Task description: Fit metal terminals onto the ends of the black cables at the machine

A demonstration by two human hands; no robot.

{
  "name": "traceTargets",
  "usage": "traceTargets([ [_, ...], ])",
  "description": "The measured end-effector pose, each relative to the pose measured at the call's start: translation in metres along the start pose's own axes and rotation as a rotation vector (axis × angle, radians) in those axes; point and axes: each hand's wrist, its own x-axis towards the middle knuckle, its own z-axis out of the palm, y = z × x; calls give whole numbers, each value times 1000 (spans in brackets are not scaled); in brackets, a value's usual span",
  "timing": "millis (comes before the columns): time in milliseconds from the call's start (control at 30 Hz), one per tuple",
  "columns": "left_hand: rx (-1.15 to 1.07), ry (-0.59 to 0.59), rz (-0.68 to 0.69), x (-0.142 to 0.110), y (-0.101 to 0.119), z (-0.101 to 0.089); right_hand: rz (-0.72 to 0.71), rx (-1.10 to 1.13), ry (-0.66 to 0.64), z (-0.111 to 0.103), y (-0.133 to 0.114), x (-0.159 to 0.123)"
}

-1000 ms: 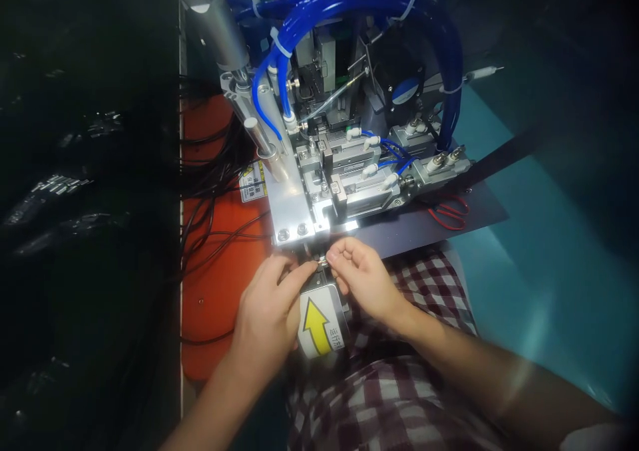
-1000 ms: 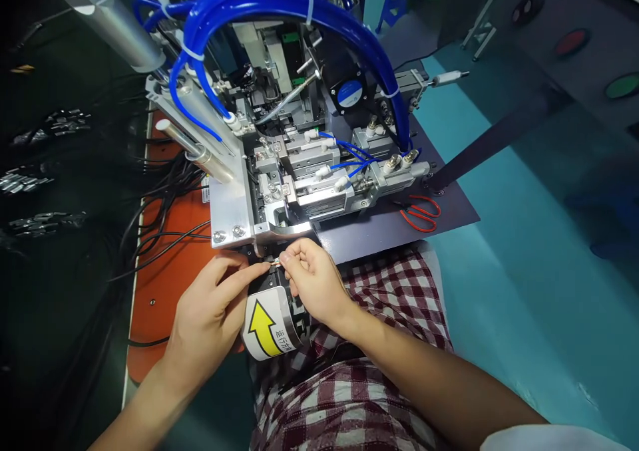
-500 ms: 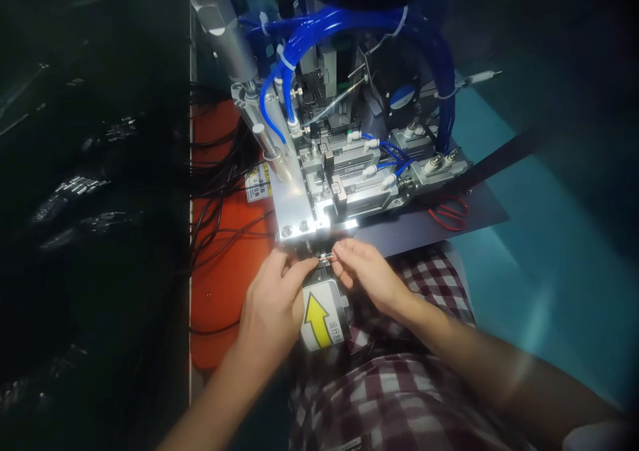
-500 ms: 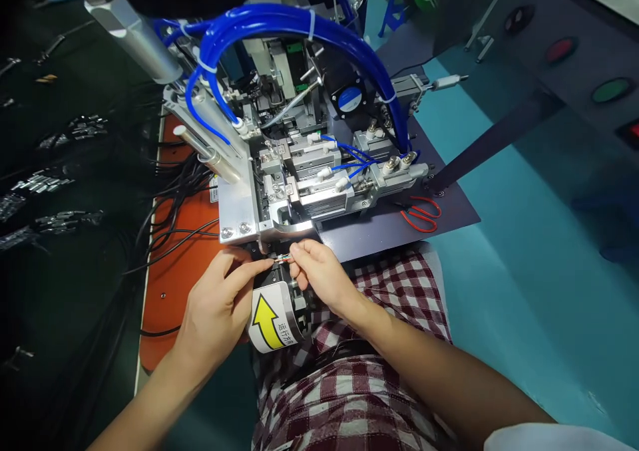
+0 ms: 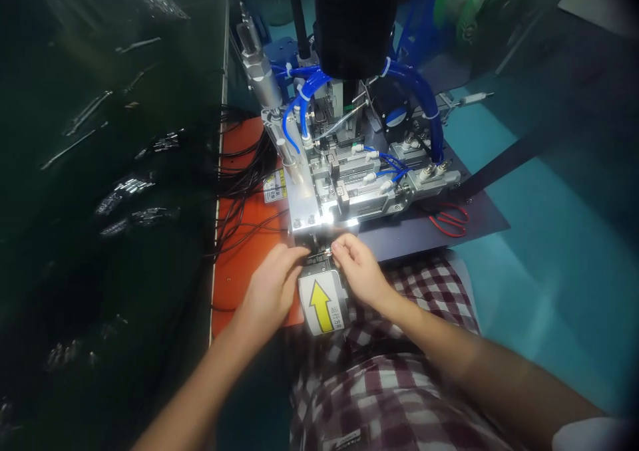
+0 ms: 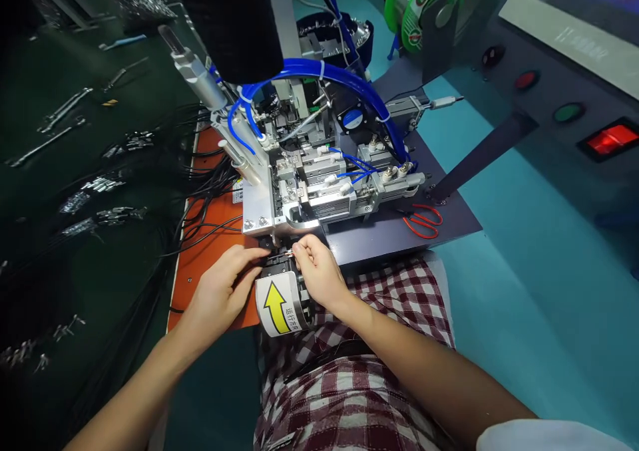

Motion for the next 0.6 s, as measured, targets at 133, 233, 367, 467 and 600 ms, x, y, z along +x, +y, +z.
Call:
traceTargets([
  [133,58,-81,-94,-23,-13,-25,1,-13,-12,-1,-2,-1],
  [233,280,-118,90,-23,-25,-38,-7,-19,-20,-1,-2,-1],
  [367,757,-61,381,-6,-33,-36,-11,-42,-15,-1,-1,0],
  [467,826,-21,341,-9,-30,-23,-5,-56,-9,-2,-2,0],
  [600,886,79,176,-35,-18,-6,-3,-58,-12,-2,-1,0],
])
